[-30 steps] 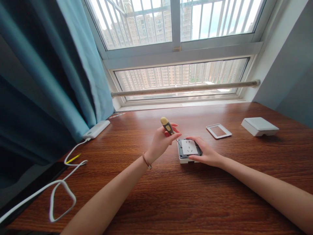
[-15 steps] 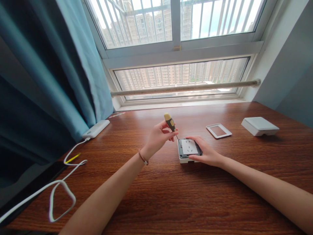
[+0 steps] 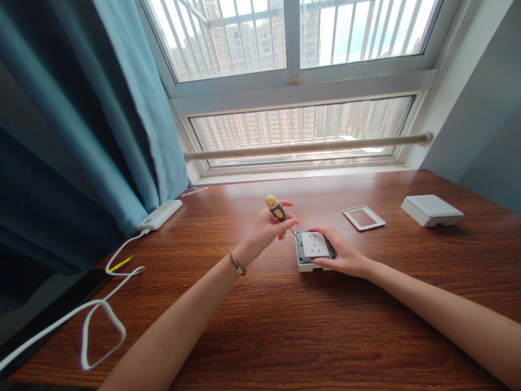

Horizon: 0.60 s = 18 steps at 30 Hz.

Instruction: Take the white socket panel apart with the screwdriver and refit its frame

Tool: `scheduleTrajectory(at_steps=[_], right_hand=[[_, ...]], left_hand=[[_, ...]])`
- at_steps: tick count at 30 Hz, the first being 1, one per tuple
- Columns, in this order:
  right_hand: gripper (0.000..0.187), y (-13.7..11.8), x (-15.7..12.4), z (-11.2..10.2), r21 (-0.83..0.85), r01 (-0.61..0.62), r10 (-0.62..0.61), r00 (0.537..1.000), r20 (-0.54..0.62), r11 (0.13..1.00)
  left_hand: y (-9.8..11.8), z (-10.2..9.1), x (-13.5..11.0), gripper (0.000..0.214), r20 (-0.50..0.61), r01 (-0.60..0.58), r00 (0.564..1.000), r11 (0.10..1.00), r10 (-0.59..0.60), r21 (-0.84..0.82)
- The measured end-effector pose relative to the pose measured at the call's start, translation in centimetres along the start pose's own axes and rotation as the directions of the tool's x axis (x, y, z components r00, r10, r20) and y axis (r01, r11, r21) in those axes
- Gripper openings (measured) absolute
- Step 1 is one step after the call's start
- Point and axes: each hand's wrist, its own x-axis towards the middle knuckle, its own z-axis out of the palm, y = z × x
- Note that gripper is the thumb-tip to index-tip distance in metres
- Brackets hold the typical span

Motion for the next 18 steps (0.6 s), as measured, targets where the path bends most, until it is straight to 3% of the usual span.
scheduleTrajectory(at_steps=[5,8,12,15,18], right_hand=[[0.068,-0.1,0.1,0.1,0.022,-0.008,0.008,1.0,0.002,1.0],[0.074,0.1,0.2,-0.1,0.081,-0.032,0.03,0.999,0.025,0.996],[0.099,1.2,0.1,-1.1,0.253,-0.103,0.067,0.987,0.147,0.962],[0.106,2.6,0.0,-2.1,0.386,-0.144,0.055,0.971,0.234,0.911],[0.104,3.7,0.1,-2.7,0.459,-0.153,0.037,0.967,0.253,0.875]], left_hand=[[0.4,-0.3,0.1,0.031,0.121,-0.006,0.993,1.0,0.009,-0.028],[0.5,0.0,0.1,0.021,0.033,-0.051,0.998,0.999,0.051,0.019],[0.7,0.5,-0.1,0.02,-0.118,-0.131,0.985,0.991,0.129,-0.015],[1.0,0.7,0.1,0.02,-0.104,-0.123,0.988,0.992,0.118,-0.042],[1.5,1.2,0.7,0.02,-0.009,-0.079,0.997,0.995,0.079,-0.056]])
